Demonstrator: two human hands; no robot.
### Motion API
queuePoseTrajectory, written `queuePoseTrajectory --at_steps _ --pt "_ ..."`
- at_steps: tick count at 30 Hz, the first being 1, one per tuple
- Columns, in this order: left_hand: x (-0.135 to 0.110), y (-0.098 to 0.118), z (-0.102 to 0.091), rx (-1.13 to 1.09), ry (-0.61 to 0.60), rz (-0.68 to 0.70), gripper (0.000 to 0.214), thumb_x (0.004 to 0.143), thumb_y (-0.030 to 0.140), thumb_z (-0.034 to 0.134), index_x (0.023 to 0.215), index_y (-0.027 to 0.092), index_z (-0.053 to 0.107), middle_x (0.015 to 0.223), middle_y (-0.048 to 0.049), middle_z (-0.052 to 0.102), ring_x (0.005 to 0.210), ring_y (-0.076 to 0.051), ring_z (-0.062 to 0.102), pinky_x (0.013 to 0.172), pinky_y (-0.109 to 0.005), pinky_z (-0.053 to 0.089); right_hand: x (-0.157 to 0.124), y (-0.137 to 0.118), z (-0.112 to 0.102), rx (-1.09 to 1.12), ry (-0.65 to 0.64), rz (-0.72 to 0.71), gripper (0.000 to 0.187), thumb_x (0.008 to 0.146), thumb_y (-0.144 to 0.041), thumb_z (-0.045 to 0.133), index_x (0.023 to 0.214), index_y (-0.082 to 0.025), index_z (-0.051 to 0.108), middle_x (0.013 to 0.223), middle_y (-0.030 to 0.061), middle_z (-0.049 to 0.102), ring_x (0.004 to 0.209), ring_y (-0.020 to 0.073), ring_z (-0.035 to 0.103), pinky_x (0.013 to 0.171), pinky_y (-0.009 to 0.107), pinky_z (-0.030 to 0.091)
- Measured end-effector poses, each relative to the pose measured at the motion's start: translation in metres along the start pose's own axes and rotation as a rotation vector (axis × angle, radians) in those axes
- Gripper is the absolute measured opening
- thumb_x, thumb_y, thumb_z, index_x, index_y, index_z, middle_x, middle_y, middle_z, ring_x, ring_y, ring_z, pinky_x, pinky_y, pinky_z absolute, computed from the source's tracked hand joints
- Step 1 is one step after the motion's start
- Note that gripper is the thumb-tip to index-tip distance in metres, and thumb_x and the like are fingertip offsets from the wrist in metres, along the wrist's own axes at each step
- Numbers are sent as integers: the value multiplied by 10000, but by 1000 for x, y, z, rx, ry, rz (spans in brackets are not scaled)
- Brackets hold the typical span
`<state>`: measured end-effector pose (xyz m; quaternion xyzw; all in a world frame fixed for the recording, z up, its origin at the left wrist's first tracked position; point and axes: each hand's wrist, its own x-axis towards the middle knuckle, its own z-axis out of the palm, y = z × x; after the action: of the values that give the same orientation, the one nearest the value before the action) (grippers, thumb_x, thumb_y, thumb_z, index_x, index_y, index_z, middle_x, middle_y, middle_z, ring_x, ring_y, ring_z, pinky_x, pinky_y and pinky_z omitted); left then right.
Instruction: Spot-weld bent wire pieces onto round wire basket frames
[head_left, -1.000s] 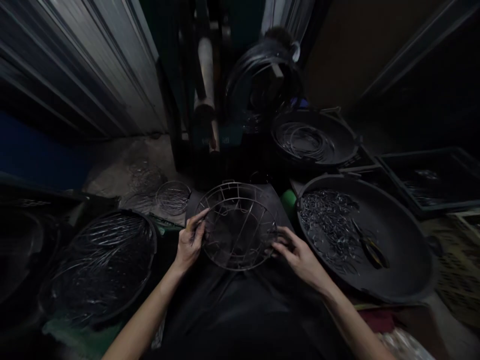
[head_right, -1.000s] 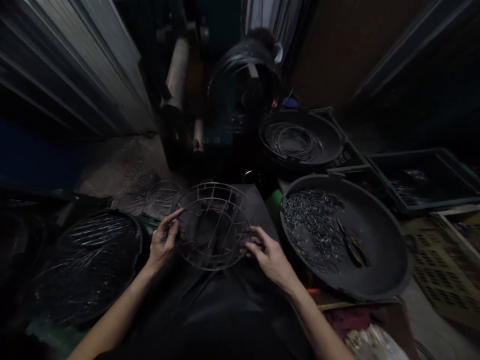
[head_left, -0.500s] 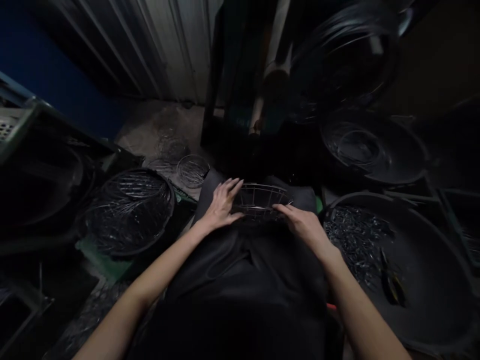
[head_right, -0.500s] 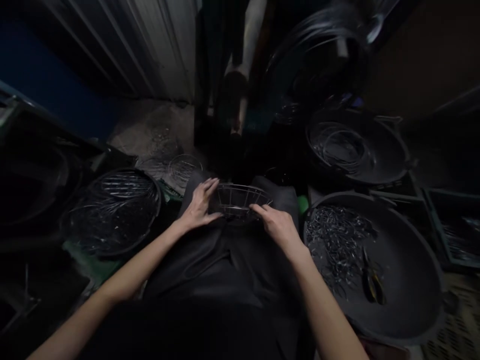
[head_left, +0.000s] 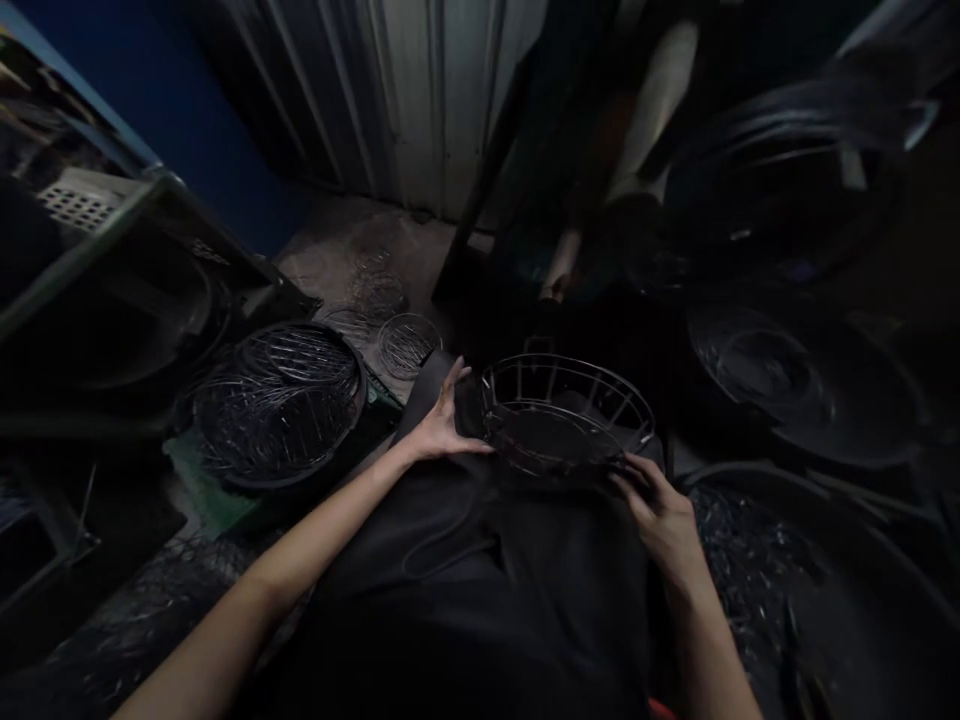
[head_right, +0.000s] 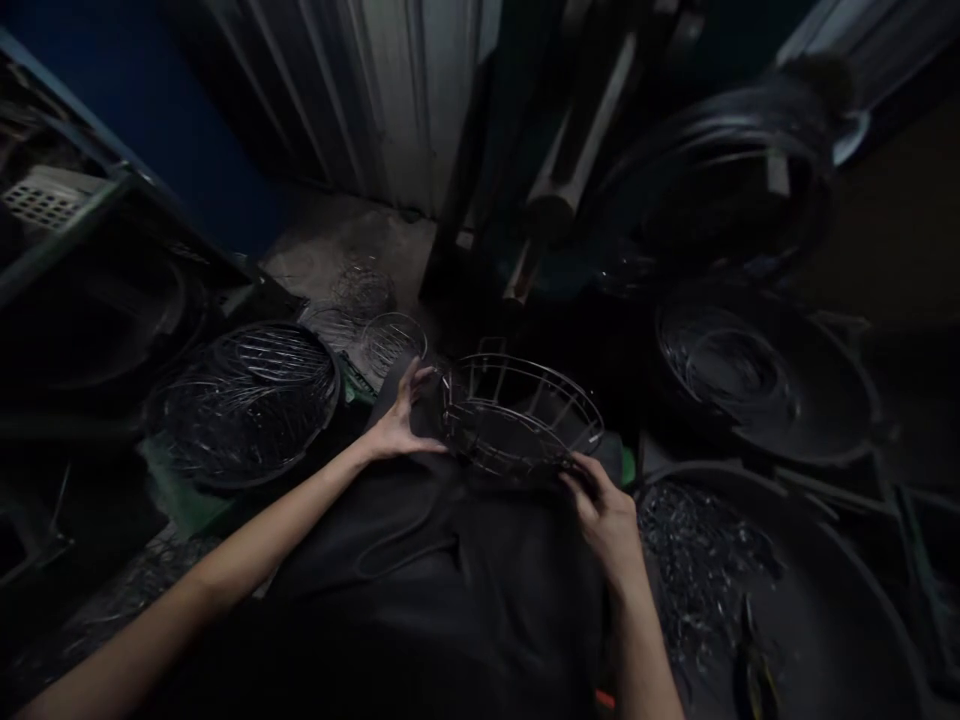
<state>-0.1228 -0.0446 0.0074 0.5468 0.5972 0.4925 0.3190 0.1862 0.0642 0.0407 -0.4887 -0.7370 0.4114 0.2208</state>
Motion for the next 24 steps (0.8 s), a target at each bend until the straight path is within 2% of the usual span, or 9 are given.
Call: queuePoseTrajectory --at_steps 4,8,10,12,15,17,19,21,24 --pt "18 14 -10 -35 33 35 1241 565 505 805 1457 220 -9 1417 -207 282 1324 -327 322 1085 -526 302 5 5 23 296 64 94 293 711 -420 659 916 -220 598 920 49 678 888 217 636 867 415 510" --pt "31 27 -16 -45 112 59 1154 604 431 807 1455 194 65 1141 -127 549 1088 -247 544 994 -449 428 8 2 51 420 72 121 281 716 -415 667 898 -213 596 934 45 671 911 204 625 900 413 491" --pt "37 34 -17 -33 107 57 1024 624 413 797 1429 197 203 1065 -93 582 999 -220 580 944 -405 465 9 4 56 464 73 147 350 713 -434 673 974 -217 587 995 56 669 938 210 627 892 412 498" --pt "41 42 -18 2 75 70 874 629 400 792 1359 197 356 1098 -89 578 996 -216 581 916 -369 478 8 9 52 480 80 148 514 709 -460 674 1145 -230 530 1064 73 657 958 220 630 878 421 504" --pt "48 54 -21 96 38 133 799 620 367 790 1307 186 425 1188 -99 553 1041 -227 567 910 -343 478 7 25 38 231 200 86 677 764 -480 619 1354 -251 378 1177 100 611 1062 247 592 935 471 457" --pt "53 59 -23 184 17 174 814 623 357 780 1324 182 406 1235 -105 532 1065 -230 557 926 -341 469 7 41 30 -96 316 15 612 804 -491 563 1345 -242 421 1279 127 545 1214 298 479 1005 549 362" --pt "57 62 -26 269 3 204 854 628 368 772 1356 182 366 1285 -112 501 1104 -238 539 960 -353 449 7 57 29 -363 365 -44 513 839 -488 502 1279 -224 510 1375 142 454 1323 339 331 1030 607 283" --pt "60 62 -30 336 -18 229 861 648 385 756 1375 183 343 1294 -113 495 1126 -244 525 981 -367 434 4 68 35 -479 364 -58 473 875 -467 443 1266 -216 529 1435 145 379 1363 351 249 1023 628 272" --pt "56 55 -34 372 -137 249 775 694 406 717 1358 192 379 1212 -98 547 1086 -233 545 962 -367 447 -15 71 48 -476 386 -2 493 912 -425 382 1356 -217 437 1492 135 284 1394 325 178 1047 608 254"
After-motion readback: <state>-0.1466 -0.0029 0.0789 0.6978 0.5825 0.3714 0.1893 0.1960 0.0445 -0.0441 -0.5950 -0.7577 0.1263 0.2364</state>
